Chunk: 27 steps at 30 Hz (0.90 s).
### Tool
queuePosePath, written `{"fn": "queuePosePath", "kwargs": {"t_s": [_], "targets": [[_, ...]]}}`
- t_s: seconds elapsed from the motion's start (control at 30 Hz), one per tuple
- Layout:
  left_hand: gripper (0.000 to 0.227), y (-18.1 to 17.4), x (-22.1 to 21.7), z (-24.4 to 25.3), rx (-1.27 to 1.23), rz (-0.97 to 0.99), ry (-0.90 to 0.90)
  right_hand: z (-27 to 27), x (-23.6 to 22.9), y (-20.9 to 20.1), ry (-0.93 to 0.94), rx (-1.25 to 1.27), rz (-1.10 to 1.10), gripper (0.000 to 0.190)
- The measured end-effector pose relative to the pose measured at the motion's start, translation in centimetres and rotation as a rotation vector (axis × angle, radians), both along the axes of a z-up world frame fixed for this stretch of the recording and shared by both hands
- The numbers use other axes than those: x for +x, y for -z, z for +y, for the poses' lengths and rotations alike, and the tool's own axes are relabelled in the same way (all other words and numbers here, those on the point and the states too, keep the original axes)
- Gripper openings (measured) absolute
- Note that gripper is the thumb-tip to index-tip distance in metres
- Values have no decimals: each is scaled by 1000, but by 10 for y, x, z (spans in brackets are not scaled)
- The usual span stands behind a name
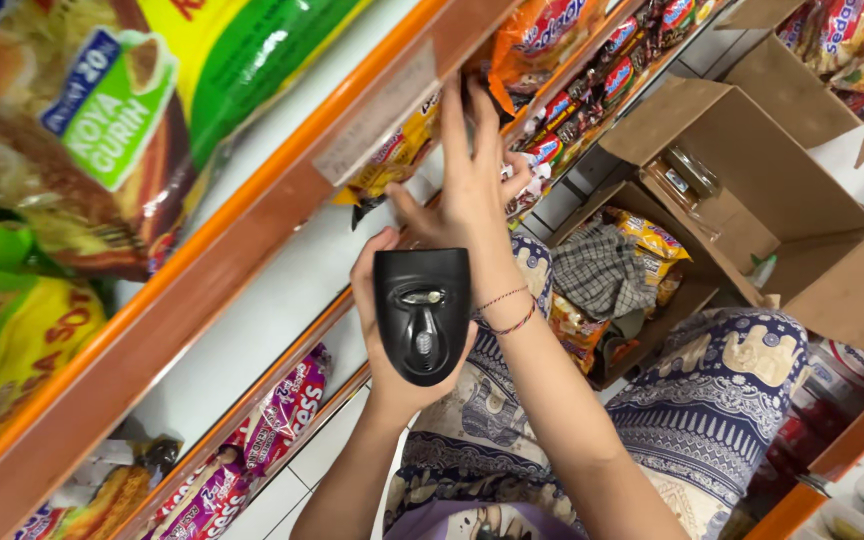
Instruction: The person sits on the floor in a narrow aisle and repeatedly picks up instant noodle packets from a cardboard box, scans them with a handheld barcode scanner, and places them onto the adjacent shelf. The person also wipes the packets with a cloth before scanning.
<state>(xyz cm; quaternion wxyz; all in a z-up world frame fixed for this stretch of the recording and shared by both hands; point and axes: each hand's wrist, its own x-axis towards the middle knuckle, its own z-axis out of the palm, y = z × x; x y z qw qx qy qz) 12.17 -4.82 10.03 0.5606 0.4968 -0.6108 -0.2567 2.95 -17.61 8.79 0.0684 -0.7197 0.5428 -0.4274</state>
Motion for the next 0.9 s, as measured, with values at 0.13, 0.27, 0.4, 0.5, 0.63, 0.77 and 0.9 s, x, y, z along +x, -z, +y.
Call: {"fn": "queuePosePath", "kwargs": {"t_s": [0.13, 0.27, 0.4, 0.5, 0.63, 0.77, 0.9], "targets": [[81, 4, -3, -1, -28, 27, -47, 3, 6, -3, 12, 3, -39, 124], [88, 8, -5, -1, 6, 74, -60, -1, 12, -3, 68, 6, -24, 123], [88, 14, -4, 0, -3, 69, -67, 2, 20, -5, 133, 13, -7, 119], [85, 16, -2, 2, 25, 124, -30, 4, 21, -6, 137, 6, -33, 117], [88, 16, -3, 6, 10, 109, -14, 7, 15, -4, 84, -19, -124, 118], [83, 22, -9, 13, 36, 122, -3, 15, 4, -2, 20, 7, -178, 112], [59, 45, -12, 27, 113, 74, -10, 27, -11, -6, 37, -7, -175, 95]]}}
